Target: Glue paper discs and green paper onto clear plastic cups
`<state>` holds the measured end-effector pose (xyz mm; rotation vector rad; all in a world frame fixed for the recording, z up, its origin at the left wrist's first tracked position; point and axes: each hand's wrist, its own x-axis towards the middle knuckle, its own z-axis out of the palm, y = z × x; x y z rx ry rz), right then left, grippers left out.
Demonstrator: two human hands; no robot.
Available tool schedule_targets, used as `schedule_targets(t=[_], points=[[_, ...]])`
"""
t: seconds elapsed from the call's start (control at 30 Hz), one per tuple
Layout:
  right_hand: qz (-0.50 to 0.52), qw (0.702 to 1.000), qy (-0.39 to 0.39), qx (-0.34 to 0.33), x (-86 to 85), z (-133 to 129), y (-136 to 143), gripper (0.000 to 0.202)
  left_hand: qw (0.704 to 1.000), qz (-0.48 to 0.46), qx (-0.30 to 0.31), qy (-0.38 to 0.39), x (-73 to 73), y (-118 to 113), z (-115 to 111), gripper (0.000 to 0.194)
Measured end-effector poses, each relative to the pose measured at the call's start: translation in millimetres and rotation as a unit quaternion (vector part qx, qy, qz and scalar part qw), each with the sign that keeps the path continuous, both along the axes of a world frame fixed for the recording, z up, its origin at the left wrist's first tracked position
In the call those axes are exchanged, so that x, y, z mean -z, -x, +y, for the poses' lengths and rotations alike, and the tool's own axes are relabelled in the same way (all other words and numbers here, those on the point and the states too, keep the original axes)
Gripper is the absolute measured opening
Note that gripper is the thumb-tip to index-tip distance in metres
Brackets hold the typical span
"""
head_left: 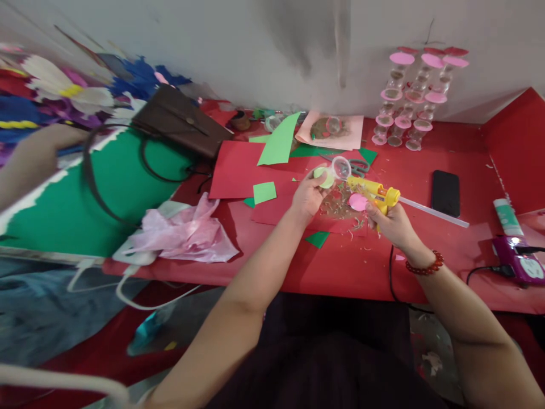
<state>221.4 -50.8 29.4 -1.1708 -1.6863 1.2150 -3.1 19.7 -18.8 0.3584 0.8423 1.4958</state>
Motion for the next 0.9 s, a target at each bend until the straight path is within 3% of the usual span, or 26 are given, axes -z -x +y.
schedule_targets(t=[0.33,0.57,0.9], points=[[0.005,1.0,0.004,0.003,-0.8,-1.2,0.6,0.058,0.999,0.038,0.009,0.019,-6.6,-4.8,-4.6,0.038],[0.026,1.0,0.003,0.002,-4.6,-1.7,3.2,0.054,0.998,0.056,0.021,0.014,-6.8,-3.6,-6.4,0.026],[0.035,0.999,0.0,0.009,-1.4,-1.6,0.0,0.057,0.994,0.096,0.045,0.009,-3.1,-5.7,-7.2,0.036]])
